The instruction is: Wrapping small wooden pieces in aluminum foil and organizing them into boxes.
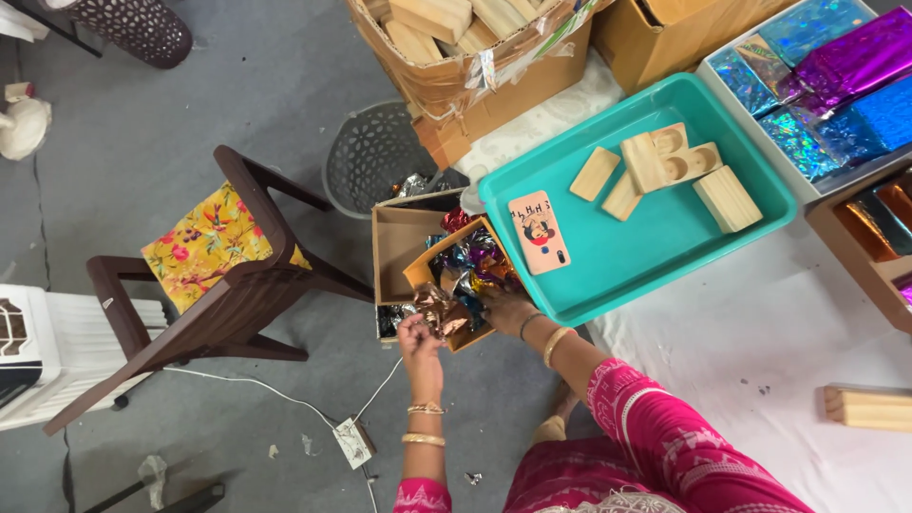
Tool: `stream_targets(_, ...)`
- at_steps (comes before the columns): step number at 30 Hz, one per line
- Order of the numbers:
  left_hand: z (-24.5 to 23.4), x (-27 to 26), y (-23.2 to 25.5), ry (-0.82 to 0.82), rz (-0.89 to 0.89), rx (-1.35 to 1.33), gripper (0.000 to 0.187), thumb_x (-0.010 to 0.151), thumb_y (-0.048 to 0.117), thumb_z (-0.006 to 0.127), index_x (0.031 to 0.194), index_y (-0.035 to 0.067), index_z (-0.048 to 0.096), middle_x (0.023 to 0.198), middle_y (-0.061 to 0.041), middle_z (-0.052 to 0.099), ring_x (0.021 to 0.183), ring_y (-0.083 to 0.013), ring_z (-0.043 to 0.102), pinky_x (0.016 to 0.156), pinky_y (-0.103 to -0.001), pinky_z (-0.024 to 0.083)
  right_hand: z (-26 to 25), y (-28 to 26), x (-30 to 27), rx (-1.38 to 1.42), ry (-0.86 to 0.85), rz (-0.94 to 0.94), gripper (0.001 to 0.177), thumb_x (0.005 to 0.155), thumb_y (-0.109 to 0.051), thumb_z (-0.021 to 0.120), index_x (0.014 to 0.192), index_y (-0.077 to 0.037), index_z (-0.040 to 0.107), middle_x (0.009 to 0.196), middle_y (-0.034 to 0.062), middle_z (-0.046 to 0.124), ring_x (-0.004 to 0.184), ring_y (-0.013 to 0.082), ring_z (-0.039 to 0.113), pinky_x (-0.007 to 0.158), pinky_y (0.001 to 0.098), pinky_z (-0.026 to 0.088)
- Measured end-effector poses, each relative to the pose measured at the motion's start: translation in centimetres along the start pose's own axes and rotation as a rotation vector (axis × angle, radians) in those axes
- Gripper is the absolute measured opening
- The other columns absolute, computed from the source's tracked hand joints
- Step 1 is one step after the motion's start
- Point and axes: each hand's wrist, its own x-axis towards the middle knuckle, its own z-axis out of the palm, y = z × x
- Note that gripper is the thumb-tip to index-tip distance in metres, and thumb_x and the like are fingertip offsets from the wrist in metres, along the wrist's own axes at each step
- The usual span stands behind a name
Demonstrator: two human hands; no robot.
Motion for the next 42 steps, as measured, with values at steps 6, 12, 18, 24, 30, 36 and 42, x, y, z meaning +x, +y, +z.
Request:
stream_targets(6,0.2,-0.3,2.4,0.024,0.028,-0.210,0.047,0.075,-0.013,0.052,0.118,0.007,0.057,0.085,0.002,0.050,0.074,-0.0100,0.051,0.060,-0.024,0.049,-3.5,-1.0,-2.9,0.152,0.183,0.190,0.032,0.104,-0.020,0.052,0.133,-0.011,0.065,0.144,0.0012,0.056,0.143,0.0288,0.042,0.121,0.0484,0.037)
stream_targets(12,3.2,-0.3,0.0,-0.073,-0.062,0.019,0.055,0.072,-0.013,0.052,0.123,0.005,0.059,0.082,0.002,0.049,0.071,-0.0083,0.046,0.060,-0.020,0.044,-6.0,-2.3,-5.7,0.776,0.475,0.291,0.051,0.099,-0.014,0.062,0.148,-0.016,0.047,0.149,0.0140,0.044,0.126,0.0427,0.052,0.107,0.0540,0.047)
stream_targets(18,5.2,-0.8,-1.0,-0.148,-0.029,0.026,0.053,0.074,-0.012,0.055,0.123,0.005,0.058,0.083,0.003,0.047,0.075,-0.0064,0.046,0.065,-0.019,0.043,-7.4,-3.9,-7.8,0.506,0.521,0.151,0.081,0.061,-0.008,0.082,0.137,-0.017,0.055,0.139,0.0142,0.048,0.131,0.0473,0.041,0.099,0.0599,0.038)
stream_targets(24,5.9,0.7,-0.3,-0.051,0.164,0.167,0.045,0.082,0.006,0.059,0.127,0.000,0.059,0.101,-0.001,0.048,0.097,-0.0140,0.051,0.093,-0.027,0.045,-3.4,-1.8,-6.5,0.904,0.764,0.263,0.037,0.079,0.004,0.068,0.114,-0.011,0.067,0.114,0.0108,0.068,0.113,0.0350,0.065,0.096,0.0435,0.054)
stream_targets(30,6.5,4.8,-1.8,-0.465,0.320,0.463,0.057,0.113,0.050,0.036,0.137,0.008,0.067,0.138,-0.010,0.068,0.133,-0.0223,0.060,0.117,-0.038,0.040,-2.9,-1.5,-7.1,0.901,0.695,0.257,0.043,0.076,0.009,0.066,0.116,-0.006,0.066,0.113,0.0157,0.067,0.109,0.0379,0.063,0.090,0.0442,0.052)
stream_targets(36,5.9,6.5,-3.8,-0.418,-0.344,0.052,0.084,0.099,0.074,0.021,0.148,0.014,0.052,0.134,-0.012,0.064,0.125,-0.0277,0.061,0.114,-0.043,0.041,-2.3,-1.3,-7.2,1.256,0.543,0.460,0.024,0.103,-0.023,0.060,0.122,-0.007,0.059,0.101,0.0093,0.068,0.095,0.0219,0.066,0.085,0.0338,0.052)
stream_targets(42,5.7,7.1,-6.6,-0.414,-0.489,0.107,0.081,0.094,0.061,0.050,0.158,0.015,0.034,0.163,0.000,0.036,0.151,-0.0199,0.028,0.121,-0.041,0.024,-1.3,-0.8,-7.1,2.058,0.881,0.244,0.021,0.116,-0.019,0.056,0.129,-0.004,0.064,0.100,-0.0042,0.053,0.089,0.0109,0.044,0.080,0.0289,0.037)
